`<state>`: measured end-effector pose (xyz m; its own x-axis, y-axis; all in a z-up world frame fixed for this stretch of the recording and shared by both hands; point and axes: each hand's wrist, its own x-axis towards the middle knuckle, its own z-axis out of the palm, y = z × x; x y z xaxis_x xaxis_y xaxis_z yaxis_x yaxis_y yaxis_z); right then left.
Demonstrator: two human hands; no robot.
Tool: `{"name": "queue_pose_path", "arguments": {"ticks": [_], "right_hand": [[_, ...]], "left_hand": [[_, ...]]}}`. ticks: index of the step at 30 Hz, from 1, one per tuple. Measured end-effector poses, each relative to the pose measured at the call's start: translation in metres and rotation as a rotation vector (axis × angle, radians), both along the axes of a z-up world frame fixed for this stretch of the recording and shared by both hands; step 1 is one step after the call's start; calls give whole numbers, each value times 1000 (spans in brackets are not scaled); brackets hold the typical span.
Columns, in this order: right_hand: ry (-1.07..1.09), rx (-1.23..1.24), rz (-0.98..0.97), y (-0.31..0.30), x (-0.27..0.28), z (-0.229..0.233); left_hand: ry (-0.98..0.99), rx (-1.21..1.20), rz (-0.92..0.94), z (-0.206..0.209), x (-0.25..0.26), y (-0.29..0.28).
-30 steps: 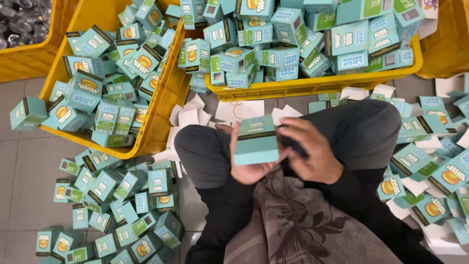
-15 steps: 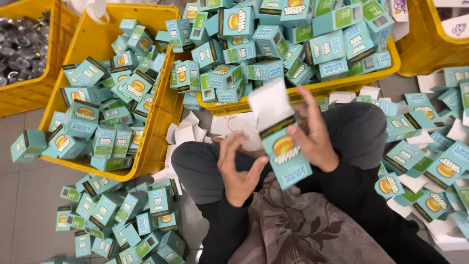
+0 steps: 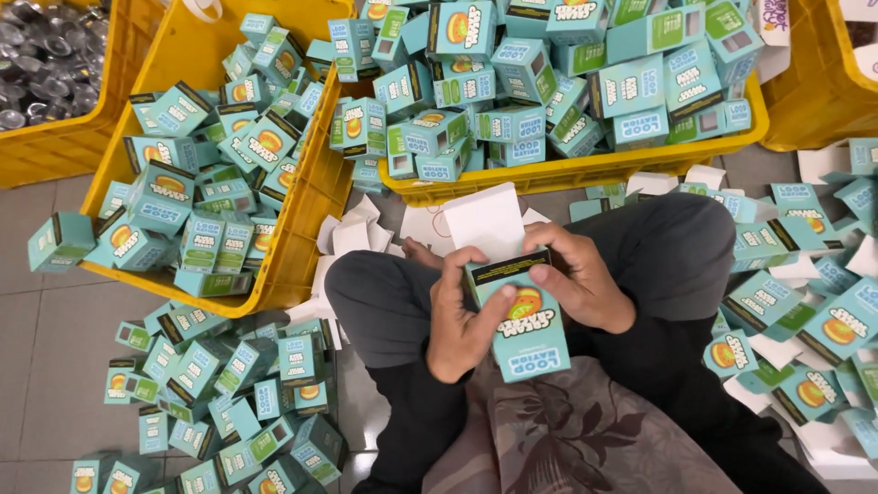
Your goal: Folding flat cardboard templates into small boxes and placing them into a storage crate.
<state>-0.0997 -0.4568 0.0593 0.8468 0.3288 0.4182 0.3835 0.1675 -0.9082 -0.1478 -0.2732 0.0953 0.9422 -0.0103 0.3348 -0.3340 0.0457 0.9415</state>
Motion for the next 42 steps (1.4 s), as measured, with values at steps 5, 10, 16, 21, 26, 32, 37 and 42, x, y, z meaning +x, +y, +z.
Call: {"name": "queue_pose_path", "arguments": {"ticks": [5,10,16,21,26,32,37,42], "right_hand": [[-150,-17,-40,-7,4,9],[-174,1,-232,2,-6,11],[-110,90,-231,5,-10,5],[-20,-50,-181,-1,-11,25],[25,-7,-215,-1,-9,27],[2,-1,-265,1,-8,25],[-4,-10,-293,6,-9,32],[-28,-91,-318,11,-10,41]], "left_hand": [[-11,33,-93,2,1,4],[-27,233,83,6,-10,-11],[-7,420,207,-7,-16,-32],[-113,562,277,-33,-12,-30],[-201,584,312,-35,-12,-34],[-264,580,373,-35,-9,-35],[-286,580,389,-37,-9,-33],[-306,581,395,-41,-9,-31]]}}
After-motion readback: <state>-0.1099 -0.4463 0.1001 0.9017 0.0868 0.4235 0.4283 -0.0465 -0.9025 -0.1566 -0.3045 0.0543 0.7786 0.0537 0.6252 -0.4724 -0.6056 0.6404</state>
